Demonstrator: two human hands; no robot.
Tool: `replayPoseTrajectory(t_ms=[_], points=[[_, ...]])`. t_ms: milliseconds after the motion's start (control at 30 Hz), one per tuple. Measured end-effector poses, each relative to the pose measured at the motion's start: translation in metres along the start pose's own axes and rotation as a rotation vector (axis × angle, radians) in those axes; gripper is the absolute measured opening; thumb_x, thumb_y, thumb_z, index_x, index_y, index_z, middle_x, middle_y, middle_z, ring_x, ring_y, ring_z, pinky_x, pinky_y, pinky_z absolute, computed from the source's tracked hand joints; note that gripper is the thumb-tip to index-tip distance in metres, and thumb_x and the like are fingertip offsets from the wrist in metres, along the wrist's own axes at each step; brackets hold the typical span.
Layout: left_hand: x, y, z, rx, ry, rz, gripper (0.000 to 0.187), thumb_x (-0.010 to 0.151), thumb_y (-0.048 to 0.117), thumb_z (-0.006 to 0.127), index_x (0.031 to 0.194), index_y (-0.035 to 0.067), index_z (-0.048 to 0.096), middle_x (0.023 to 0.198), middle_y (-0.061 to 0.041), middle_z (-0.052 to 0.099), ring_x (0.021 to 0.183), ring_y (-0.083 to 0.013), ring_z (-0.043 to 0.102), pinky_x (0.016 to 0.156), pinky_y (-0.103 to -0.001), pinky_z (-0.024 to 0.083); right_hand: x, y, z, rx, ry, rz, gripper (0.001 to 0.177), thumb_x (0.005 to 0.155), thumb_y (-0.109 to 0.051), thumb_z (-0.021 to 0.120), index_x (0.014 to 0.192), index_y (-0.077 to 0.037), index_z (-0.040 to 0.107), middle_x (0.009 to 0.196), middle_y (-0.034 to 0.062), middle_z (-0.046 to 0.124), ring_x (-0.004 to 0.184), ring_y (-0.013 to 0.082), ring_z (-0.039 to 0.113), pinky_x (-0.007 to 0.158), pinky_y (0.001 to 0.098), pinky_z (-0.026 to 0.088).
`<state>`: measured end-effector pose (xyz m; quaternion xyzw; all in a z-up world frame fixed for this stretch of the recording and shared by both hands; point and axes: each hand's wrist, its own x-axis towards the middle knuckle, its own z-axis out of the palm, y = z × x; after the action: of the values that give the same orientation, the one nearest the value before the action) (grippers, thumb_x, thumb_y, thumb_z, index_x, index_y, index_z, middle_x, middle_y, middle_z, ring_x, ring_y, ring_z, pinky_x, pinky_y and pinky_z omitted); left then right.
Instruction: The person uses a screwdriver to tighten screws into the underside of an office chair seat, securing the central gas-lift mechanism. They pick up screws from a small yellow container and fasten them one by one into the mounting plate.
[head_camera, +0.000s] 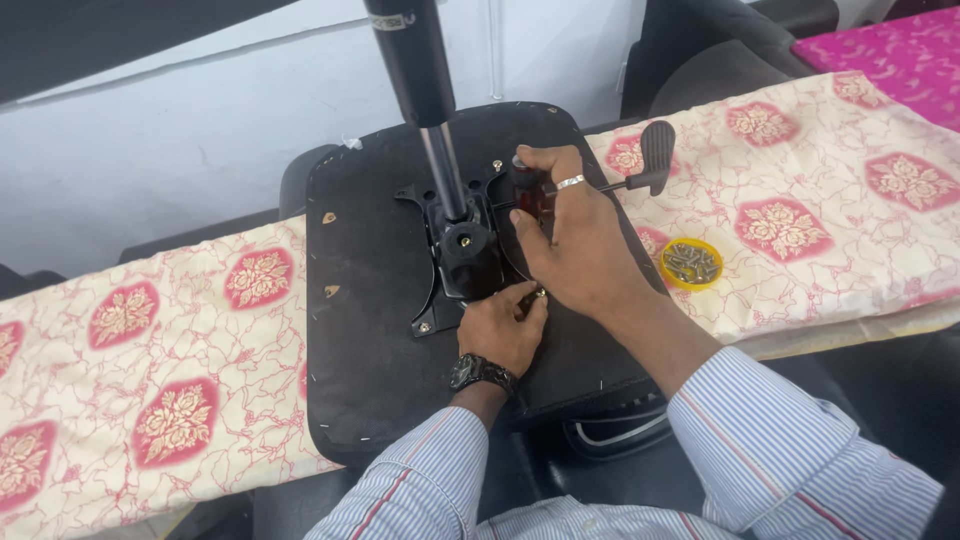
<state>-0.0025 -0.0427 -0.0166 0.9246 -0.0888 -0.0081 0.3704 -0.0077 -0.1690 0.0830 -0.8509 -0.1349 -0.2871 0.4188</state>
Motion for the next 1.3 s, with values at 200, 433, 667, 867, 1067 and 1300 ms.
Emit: replayPoseTrajectory(t_ms=[200, 433, 667, 867, 1067, 1300], points=[[-0.003, 0.005, -0.001, 0.0, 0.025, -0.032, 0.035, 0.085, 0.039, 0.07, 0.116, 0.023, 0.077, 0.084, -0.006, 0.079, 0.078, -0.0225, 0.077, 0.076, -0.038, 0.061, -0.001, -0.001, -0.008, 0.065, -0.038, 0.042, 0.051, 0.093, 0.0, 0.067, 0.137, 0.0, 0.043, 0.129, 0.022, 0.065, 0.113, 0.0343, 0.07, 0.091, 0.0403, 0.057], [-0.013, 0.016, 0.003, 0.021, 0.085, -0.113, 0.031, 0.086, 0.041, 0.07, 0.112, 0.027, 0.079, 0.084, -0.003, 0.079, 0.077, -0.0205, 0.076, 0.077, -0.037, 0.06, -0.002, 0.011, -0.019, 0.08, -0.089, -0.006, 0.054, 0.093, 0.0, 0.067, 0.139, -0.002, 0.039, 0.123, 0.0216, 0.066, 0.106, 0.0306, 0.073, 0.089, 0.0403, 0.058], [-0.029, 0.021, 0.012, 0.045, 0.156, -0.181, 0.026, 0.088, 0.04, 0.069, 0.109, 0.028, 0.08, 0.086, -0.003, 0.078, 0.082, -0.0235, 0.074, 0.079, -0.04, 0.059, -0.002, 0.023, -0.023, 0.099, -0.114, -0.146, 0.051, 0.094, 0.002, 0.069, 0.138, -0.001, 0.043, 0.127, 0.0225, 0.066, 0.109, 0.033, 0.071, 0.092, 0.0406, 0.056], [-0.03, 0.024, 0.014, 0.045, 0.226, -0.113, 0.023, 0.09, 0.035, 0.069, 0.106, 0.024, 0.081, 0.089, -0.005, 0.078, 0.085, -0.0265, 0.074, 0.081, -0.042, 0.058, 0.005, 0.026, -0.022, 0.108, -0.135, -0.11, 0.052, 0.094, 0.001, 0.069, 0.139, 0.0, 0.042, 0.131, 0.0213, 0.065, 0.109, 0.0281, 0.071, 0.091, 0.0387, 0.056], [-0.014, 0.025, -0.003, 0.002, 0.038, -0.246, 0.023, 0.088, 0.035, 0.07, 0.107, 0.026, 0.08, 0.089, -0.003, 0.078, 0.086, -0.024, 0.075, 0.082, -0.041, 0.059, 0.009, 0.018, -0.025, 0.182, -0.15, 0.037, 0.053, 0.092, -0.003, 0.071, 0.138, -0.002, 0.044, 0.126, 0.0185, 0.064, 0.102, 0.0183, 0.071, 0.081, 0.0311, 0.06], [-0.01, 0.018, 0.006, 0.013, 0.016, -0.134, 0.029, 0.091, 0.035, 0.067, 0.115, 0.021, 0.075, 0.089, -0.003, 0.078, 0.082, -0.0227, 0.077, 0.08, -0.039, 0.061, 0.011, 0.026, -0.024, -0.054, -0.079, 0.086, 0.052, 0.093, -0.015, 0.08, 0.13, 0.003, 0.048, 0.102, 0.014, 0.072, 0.09, 0.0179, 0.074, 0.078, 0.0304, 0.062]])
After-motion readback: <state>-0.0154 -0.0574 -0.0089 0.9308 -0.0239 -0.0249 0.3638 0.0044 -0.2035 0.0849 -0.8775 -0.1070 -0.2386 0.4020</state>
